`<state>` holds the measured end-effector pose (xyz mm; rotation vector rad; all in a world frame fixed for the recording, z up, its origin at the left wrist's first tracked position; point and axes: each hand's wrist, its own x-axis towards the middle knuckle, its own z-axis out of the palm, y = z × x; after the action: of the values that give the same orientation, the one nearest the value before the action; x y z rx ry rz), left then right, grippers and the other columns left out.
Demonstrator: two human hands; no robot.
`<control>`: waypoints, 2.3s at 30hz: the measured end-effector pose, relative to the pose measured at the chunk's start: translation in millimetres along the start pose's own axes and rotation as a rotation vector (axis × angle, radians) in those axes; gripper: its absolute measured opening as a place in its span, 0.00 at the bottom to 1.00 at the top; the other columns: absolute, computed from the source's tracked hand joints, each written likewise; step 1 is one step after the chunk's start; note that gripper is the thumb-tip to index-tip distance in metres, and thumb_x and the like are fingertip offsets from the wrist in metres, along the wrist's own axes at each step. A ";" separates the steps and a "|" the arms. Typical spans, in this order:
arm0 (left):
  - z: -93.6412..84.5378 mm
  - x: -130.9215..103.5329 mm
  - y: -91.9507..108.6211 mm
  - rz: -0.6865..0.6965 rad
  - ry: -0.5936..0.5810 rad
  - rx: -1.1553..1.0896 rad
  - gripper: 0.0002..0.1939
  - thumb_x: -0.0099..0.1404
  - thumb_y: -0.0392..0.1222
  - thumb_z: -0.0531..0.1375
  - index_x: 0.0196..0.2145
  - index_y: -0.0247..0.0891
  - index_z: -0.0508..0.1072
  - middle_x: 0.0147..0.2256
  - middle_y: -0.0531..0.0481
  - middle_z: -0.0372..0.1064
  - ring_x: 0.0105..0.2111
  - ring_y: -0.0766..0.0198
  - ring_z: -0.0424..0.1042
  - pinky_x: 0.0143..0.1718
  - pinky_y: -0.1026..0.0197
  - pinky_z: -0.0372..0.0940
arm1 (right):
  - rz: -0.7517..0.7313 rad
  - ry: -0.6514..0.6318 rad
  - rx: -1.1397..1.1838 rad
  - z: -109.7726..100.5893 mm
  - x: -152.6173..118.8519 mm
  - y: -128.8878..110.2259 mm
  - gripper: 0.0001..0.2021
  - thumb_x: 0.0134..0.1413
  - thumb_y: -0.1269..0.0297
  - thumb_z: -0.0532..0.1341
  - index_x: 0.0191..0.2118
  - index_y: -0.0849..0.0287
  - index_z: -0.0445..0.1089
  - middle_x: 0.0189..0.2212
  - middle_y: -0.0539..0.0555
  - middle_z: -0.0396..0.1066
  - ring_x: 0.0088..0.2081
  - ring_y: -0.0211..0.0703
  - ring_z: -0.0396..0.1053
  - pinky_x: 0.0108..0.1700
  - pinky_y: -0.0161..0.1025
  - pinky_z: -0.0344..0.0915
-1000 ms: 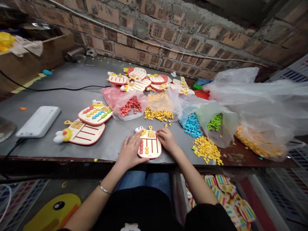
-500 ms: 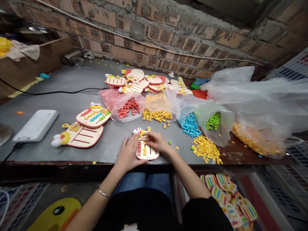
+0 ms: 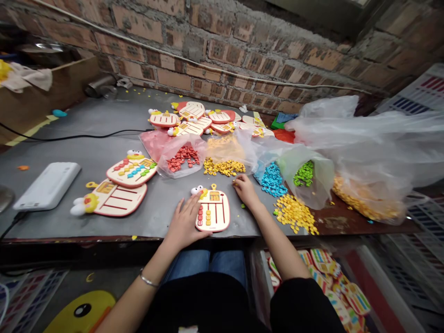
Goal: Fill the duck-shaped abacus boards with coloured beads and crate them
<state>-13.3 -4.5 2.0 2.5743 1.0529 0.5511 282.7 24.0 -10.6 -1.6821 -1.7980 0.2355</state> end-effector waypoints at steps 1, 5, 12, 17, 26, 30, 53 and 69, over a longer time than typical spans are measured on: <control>0.0 -0.1 0.1 0.000 0.000 -0.001 0.45 0.51 0.56 0.66 0.62 0.40 0.53 0.65 0.38 0.50 0.65 0.48 0.50 0.63 0.41 0.44 | 0.020 0.035 0.052 -0.5 -2.2 -0.8 0.06 0.53 0.70 0.57 0.32 0.59 0.72 0.39 0.57 0.65 0.37 0.43 0.67 0.41 0.44 0.69; -0.6 0.1 0.4 -0.009 -0.013 -0.007 0.48 0.52 0.56 0.65 0.64 0.39 0.49 0.65 0.38 0.49 0.65 0.49 0.49 0.64 0.41 0.44 | 0.085 0.085 0.244 -9.1 -14.5 -19.2 0.07 0.56 0.64 0.58 0.36 0.58 0.73 0.38 0.56 0.68 0.37 0.44 0.70 0.38 0.42 0.71; 3.8 -0.3 -3.5 0.004 -0.012 0.000 0.46 0.52 0.58 0.65 0.63 0.40 0.53 0.66 0.38 0.47 0.65 0.47 0.50 0.64 0.42 0.42 | -0.117 -0.100 0.090 0.8 -20.5 -65.2 0.05 0.59 0.66 0.59 0.38 0.56 0.73 0.34 0.56 0.73 0.38 0.46 0.68 0.43 0.44 0.66; 6.5 -1.5 -5.0 0.000 -0.003 0.001 0.50 0.51 0.60 0.65 0.65 0.39 0.49 0.65 0.37 0.48 0.64 0.46 0.51 0.64 0.39 0.41 | -0.108 -0.213 -0.018 4.2 -18.3 -65.6 0.05 0.55 0.73 0.61 0.31 0.58 0.73 0.28 0.55 0.72 0.34 0.45 0.67 0.39 0.41 0.63; 8.4 -2.2 -5.5 -0.002 -0.008 0.012 0.51 0.51 0.59 0.65 0.65 0.37 0.48 0.66 0.38 0.47 0.65 0.47 0.50 0.64 0.41 0.40 | 0.029 -0.209 0.319 22.8 -26.2 -84.4 0.10 0.50 0.70 0.64 0.40 0.59 0.75 0.34 0.55 0.76 0.32 0.42 0.71 0.37 0.39 0.66; 7.7 -2.3 -5.3 -0.002 -0.014 0.029 0.50 0.52 0.59 0.65 0.65 0.38 0.48 0.66 0.38 0.47 0.65 0.47 0.50 0.64 0.40 0.39 | -0.013 -0.347 0.428 25.4 -20.5 -94.9 0.10 0.50 0.66 0.65 0.40 0.59 0.75 0.34 0.54 0.75 0.33 0.42 0.71 0.36 0.38 0.67; 7.9 -3.3 -7.3 0.216 0.060 0.053 0.37 0.60 0.54 0.60 0.62 0.37 0.54 0.62 0.37 0.56 0.62 0.48 0.55 0.63 0.42 0.43 | 0.278 0.263 -0.129 -66.1 -54.8 42.7 0.08 0.54 0.65 0.58 0.37 0.60 0.73 0.37 0.58 0.70 0.35 0.48 0.68 0.40 0.45 0.67; 26.4 -3.5 -3.4 0.230 0.112 -0.055 0.29 0.58 0.51 0.65 0.53 0.36 0.62 0.56 0.37 0.63 0.56 0.46 0.62 0.53 0.46 0.61 | 0.245 0.338 -0.037 -71.2 -41.1 52.2 0.06 0.55 0.63 0.58 0.35 0.58 0.71 0.35 0.56 0.69 0.33 0.44 0.67 0.36 0.42 0.68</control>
<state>-5.6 -8.2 -23.5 2.6587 0.7656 0.7779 364.3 -27.6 1.9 -1.8430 -1.3586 0.0182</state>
